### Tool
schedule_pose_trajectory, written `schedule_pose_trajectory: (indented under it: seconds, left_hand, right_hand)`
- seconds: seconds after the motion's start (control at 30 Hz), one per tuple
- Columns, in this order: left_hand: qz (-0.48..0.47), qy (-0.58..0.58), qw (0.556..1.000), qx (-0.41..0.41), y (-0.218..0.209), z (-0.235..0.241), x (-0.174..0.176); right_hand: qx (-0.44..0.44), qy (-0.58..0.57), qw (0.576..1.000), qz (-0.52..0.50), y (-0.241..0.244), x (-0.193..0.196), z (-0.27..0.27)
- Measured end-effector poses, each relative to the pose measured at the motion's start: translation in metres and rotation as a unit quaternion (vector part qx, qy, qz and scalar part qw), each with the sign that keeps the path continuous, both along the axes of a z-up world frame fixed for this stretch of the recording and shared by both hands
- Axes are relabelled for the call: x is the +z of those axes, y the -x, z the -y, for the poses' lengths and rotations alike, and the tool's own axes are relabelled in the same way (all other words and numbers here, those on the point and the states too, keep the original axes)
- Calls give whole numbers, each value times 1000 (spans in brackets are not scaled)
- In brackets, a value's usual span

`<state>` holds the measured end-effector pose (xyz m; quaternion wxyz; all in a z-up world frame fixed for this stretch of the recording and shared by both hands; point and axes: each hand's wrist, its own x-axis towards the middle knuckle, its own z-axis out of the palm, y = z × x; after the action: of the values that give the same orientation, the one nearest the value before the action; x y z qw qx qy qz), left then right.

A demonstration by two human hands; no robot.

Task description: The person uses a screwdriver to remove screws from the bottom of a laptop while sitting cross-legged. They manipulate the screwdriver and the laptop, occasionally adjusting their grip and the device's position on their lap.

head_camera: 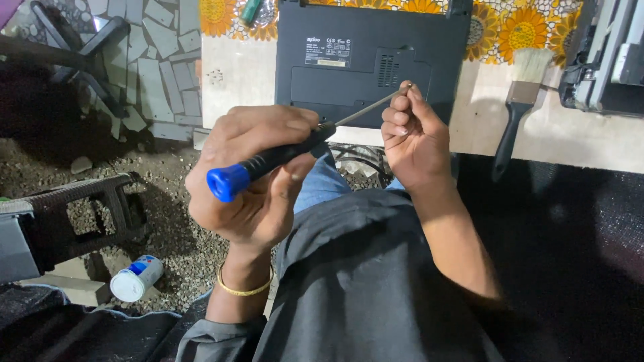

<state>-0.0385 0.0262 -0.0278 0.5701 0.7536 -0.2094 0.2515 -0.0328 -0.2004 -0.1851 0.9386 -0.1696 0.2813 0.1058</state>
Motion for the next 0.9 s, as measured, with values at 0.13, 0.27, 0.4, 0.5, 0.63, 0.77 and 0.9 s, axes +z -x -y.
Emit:
schedule_pose_trajectory:
  seconds: [0.13,0.27,0.4,0.5,0.63,0.77,0.9]
  left_hand:
    - [24,45,999,16,2,-10,-15]
    - [40,9,999,30,5,-43,-18]
    - [26,-48,993,101,7,-75,-24]
    - [18,-48,989,142,2,-88,-25]
    - [19,-68,981,179,-1,-84,-8]
    - [35,-117,983,136,6,-107,-20]
    - [-25,-140,975,169,19,-95,-15]
  right_hand:
    - [25,32,999,0,-1,3,-5]
    - [46,92,994,-27,3,2,-7]
    - [99,269,958,-22,5,15,-8]
    - [118,361,925,-31,1,27,-14]
    - [143,482,864,28,6,16,-17]
    - [154,527,834,52,8,8,-17]
    - [131,487,859,89,11,-11,-10]
